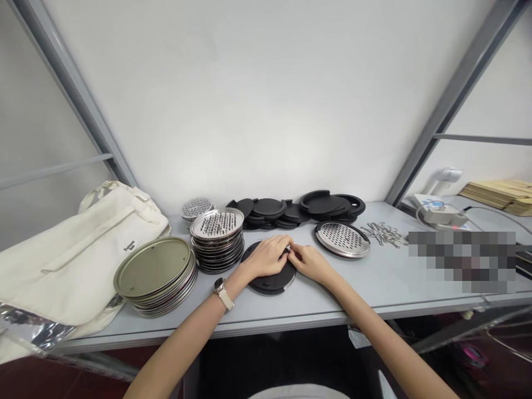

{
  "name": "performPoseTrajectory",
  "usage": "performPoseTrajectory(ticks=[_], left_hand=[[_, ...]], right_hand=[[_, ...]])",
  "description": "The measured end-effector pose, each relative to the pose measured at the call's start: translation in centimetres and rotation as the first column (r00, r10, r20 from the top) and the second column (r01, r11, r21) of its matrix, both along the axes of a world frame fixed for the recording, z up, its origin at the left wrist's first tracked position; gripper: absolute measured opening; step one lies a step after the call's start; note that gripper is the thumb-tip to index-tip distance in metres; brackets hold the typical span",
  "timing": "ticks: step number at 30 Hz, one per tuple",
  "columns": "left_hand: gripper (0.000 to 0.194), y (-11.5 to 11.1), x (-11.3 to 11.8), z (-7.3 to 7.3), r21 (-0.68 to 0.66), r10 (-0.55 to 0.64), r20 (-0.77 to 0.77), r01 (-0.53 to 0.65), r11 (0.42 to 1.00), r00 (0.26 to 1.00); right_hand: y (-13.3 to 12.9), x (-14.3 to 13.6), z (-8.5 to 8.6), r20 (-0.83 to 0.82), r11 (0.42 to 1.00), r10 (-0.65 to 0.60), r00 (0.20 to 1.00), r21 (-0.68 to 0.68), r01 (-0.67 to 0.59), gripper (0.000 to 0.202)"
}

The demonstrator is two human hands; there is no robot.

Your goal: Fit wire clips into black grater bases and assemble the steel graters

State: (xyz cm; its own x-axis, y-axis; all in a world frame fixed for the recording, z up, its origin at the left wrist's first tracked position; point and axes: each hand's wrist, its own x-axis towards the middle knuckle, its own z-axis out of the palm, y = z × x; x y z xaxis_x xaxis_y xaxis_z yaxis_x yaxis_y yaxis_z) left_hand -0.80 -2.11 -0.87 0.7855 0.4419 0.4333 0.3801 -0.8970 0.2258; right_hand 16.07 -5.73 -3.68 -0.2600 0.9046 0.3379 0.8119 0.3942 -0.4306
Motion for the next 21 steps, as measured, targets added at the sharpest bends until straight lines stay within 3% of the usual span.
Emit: performPoseTrajectory(ticks=[21], left_hand=[[0.023,0.03,0.06,-0.08,0.009,-0.003,0.015,0.003,1.000,1.000]], right_hand=[[-0.12,-0.05,0.02,0.029,0.999,-0.015,0.999,0.039,0.014,0.021]])
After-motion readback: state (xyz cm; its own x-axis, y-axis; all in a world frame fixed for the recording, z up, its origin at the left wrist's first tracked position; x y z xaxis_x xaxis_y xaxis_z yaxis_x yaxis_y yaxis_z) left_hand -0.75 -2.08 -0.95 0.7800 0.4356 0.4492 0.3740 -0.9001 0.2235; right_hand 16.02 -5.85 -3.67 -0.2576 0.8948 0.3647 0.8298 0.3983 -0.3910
